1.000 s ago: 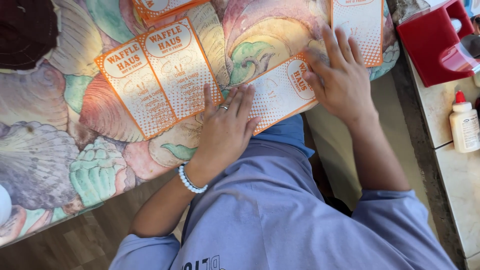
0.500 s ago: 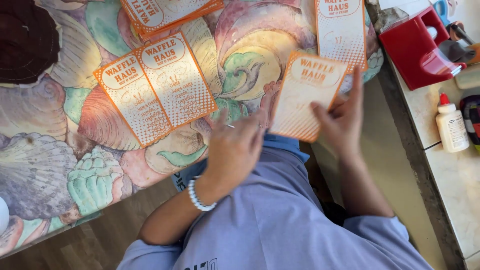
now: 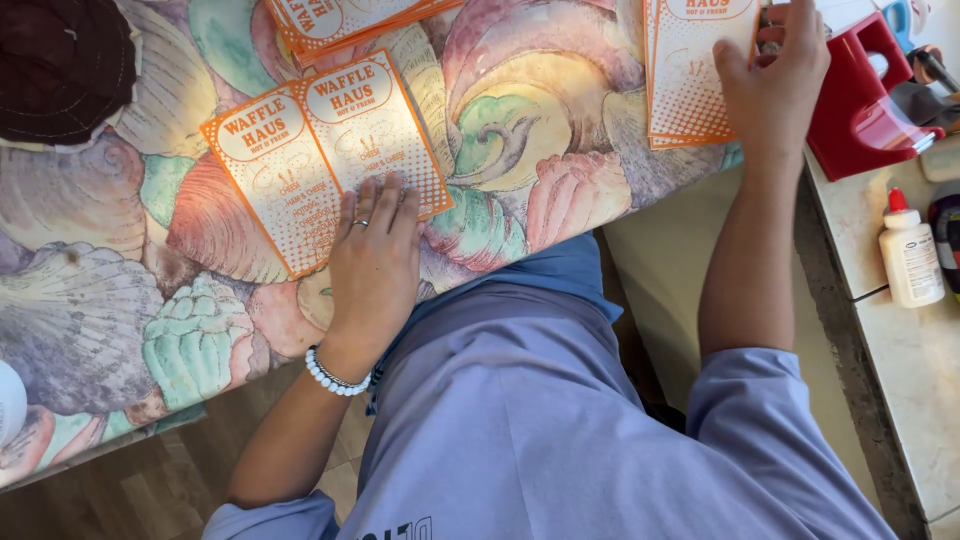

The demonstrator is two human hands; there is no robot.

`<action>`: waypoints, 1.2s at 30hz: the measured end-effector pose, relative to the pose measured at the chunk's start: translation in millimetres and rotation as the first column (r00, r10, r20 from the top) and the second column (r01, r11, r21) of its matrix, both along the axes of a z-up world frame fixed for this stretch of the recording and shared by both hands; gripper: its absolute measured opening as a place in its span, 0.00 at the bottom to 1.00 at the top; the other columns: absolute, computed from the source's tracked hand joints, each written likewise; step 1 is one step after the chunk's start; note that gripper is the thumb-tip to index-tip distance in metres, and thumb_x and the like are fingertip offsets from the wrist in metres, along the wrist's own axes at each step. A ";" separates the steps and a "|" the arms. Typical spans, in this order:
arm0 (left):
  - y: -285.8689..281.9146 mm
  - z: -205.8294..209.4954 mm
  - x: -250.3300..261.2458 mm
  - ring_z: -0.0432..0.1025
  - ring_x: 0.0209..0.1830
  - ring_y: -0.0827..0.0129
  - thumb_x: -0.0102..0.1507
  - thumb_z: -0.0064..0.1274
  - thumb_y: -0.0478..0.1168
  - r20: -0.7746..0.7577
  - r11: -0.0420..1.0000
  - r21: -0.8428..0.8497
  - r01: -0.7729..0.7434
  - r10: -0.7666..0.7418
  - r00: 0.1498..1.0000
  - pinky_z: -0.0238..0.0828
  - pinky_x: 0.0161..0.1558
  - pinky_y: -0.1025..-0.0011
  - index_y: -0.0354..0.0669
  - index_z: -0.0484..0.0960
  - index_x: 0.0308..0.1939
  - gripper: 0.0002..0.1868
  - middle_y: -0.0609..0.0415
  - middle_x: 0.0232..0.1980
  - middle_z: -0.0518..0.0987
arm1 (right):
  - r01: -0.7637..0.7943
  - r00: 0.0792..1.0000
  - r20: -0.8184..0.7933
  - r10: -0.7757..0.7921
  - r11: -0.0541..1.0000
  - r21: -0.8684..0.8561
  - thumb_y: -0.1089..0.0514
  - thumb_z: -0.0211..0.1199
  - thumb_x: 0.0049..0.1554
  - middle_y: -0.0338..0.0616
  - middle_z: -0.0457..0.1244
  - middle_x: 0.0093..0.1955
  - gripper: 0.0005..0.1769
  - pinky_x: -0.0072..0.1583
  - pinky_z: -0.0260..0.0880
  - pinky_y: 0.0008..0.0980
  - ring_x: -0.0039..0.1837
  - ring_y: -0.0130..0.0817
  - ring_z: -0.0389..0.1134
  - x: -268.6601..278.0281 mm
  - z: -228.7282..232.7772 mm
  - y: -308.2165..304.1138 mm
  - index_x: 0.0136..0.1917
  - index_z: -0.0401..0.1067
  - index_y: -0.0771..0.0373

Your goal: The person applies glue to paper packaging inserts and folds them by hand, repeating the process for multiple items on a table.

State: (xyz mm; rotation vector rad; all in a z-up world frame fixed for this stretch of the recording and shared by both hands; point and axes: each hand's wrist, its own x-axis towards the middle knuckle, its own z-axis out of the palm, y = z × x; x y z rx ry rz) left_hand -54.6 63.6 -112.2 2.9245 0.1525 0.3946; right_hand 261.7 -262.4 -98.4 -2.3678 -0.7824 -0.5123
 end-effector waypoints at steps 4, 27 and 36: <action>-8.7 -8.6 6.9 0.67 0.71 0.42 0.68 0.47 0.37 -0.001 1.000 0.011 0.011 -0.011 1.000 0.58 0.73 0.50 0.35 0.76 0.65 0.21 0.41 0.71 0.74 | 0.122 0.986 0.116 -0.122 0.993 0.010 0.72 0.74 0.62 0.59 0.62 0.66 0.28 0.65 0.70 0.51 0.67 0.55 0.65 -42.0 7.0 38.6 0.72 0.65 0.73; -51.8 -8.5 48.6 0.81 0.36 0.64 0.69 0.57 0.34 0.456 0.964 -0.252 0.091 0.035 0.889 0.78 0.43 0.67 0.44 0.80 0.64 0.18 0.52 0.38 0.85 | -0.363 0.785 -0.339 0.519 0.828 0.427 0.65 0.73 0.56 0.48 0.71 0.45 0.27 0.38 0.72 0.31 0.43 0.40 0.73 -171.8 -21.8 103.0 0.68 0.72 0.66; -52.4 -19.5 48.0 0.69 0.29 0.76 0.58 0.72 0.36 0.421 0.686 -0.715 0.133 0.271 0.866 0.68 0.31 0.77 0.47 0.87 0.49 0.16 0.60 0.36 0.84 | -0.169 0.749 -0.450 0.487 0.796 0.581 0.60 0.59 0.68 0.53 0.72 0.40 0.23 0.43 0.73 0.32 0.39 0.36 0.74 -169.4 -13.6 102.5 0.73 0.64 0.70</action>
